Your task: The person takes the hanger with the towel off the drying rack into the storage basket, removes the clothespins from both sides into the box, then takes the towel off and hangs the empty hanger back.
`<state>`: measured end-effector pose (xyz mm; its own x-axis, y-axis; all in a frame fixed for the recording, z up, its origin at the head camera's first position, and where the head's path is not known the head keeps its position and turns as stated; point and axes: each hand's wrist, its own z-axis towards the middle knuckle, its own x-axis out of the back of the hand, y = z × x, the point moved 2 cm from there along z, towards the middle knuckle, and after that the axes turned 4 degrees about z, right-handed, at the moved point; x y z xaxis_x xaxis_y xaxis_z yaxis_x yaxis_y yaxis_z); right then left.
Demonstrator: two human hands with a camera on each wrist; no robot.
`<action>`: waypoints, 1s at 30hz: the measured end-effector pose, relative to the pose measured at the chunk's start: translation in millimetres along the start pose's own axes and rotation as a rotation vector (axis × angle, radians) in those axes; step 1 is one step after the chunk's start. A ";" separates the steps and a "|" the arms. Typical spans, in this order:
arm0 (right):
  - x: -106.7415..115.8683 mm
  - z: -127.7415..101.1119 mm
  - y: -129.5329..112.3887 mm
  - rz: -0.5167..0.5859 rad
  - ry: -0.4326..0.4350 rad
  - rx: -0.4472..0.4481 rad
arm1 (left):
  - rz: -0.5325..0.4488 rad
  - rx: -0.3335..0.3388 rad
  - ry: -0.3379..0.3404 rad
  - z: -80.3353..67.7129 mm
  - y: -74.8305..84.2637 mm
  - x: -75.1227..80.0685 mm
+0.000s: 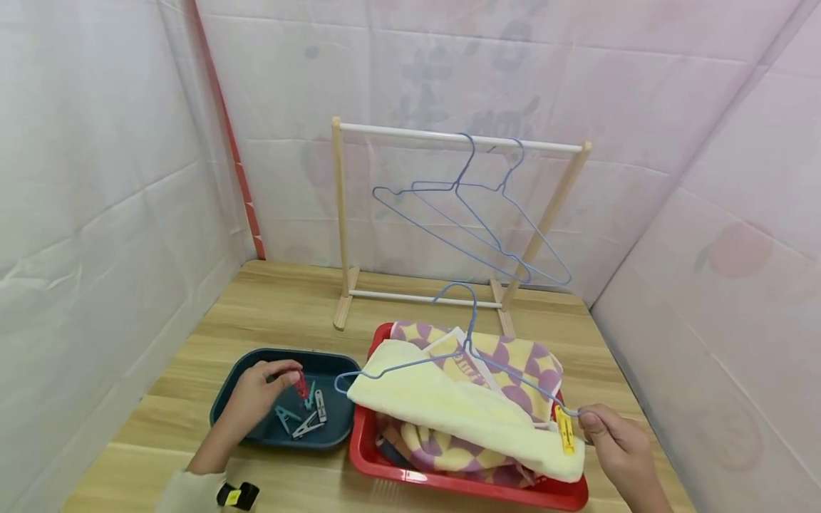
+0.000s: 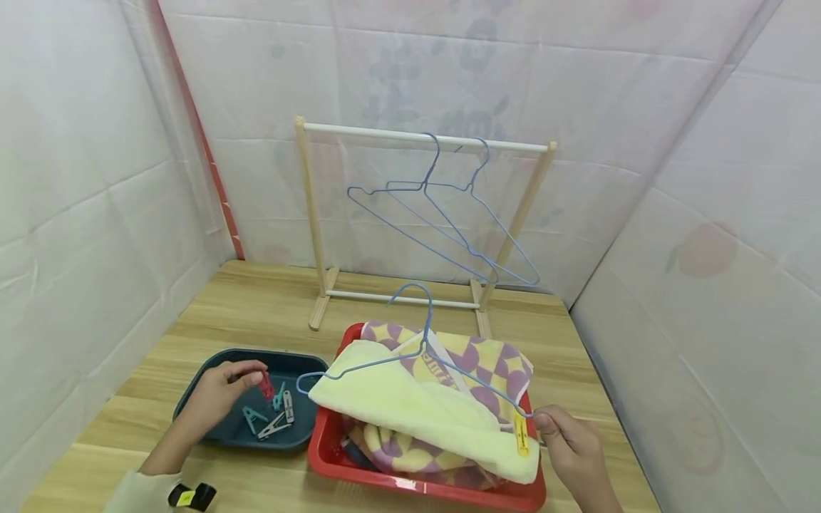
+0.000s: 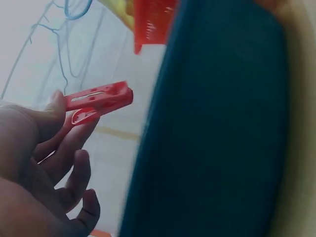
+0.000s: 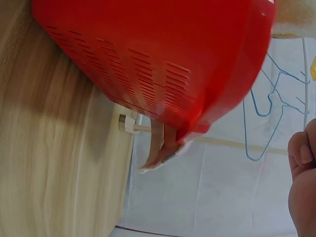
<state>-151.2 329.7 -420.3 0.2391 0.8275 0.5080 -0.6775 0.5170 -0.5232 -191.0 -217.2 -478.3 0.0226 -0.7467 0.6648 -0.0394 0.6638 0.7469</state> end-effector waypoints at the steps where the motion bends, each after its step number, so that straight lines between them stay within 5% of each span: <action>1: 0.2 0.1 -0.4 0.002 -0.003 -0.002 | 0.022 0.012 -0.013 -1.7 -3.2 -1.4; 7: 0.8 -5.2 -1.4 0.022 0.027 -0.057 | 0.099 0.070 -0.094 -5.6 -17.9 -14.4; 12: -1.2 -8.5 0.6 0.062 0.066 -0.066 | 0.149 0.042 -0.177 -6.6 -23.6 -24.1; 20: -4.1 -10.3 3.9 0.120 0.098 -0.034 | 0.407 -0.050 -0.122 -6.6 -14.5 -26.2; 25: -5.3 -7.2 0.7 0.088 0.090 -0.035 | 0.449 -0.078 0.002 -6.7 18.8 -14.4; 30: -6.2 -5.0 2.3 0.088 0.080 -0.017 | 0.399 -0.311 0.229 -3.4 86.6 -2.4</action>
<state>-150.8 326.8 -428.0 0.2349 0.8842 0.4037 -0.6863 0.4450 -0.5753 -191.1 -157.9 -415.2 0.2839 -0.4294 0.8573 0.2071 0.9005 0.3824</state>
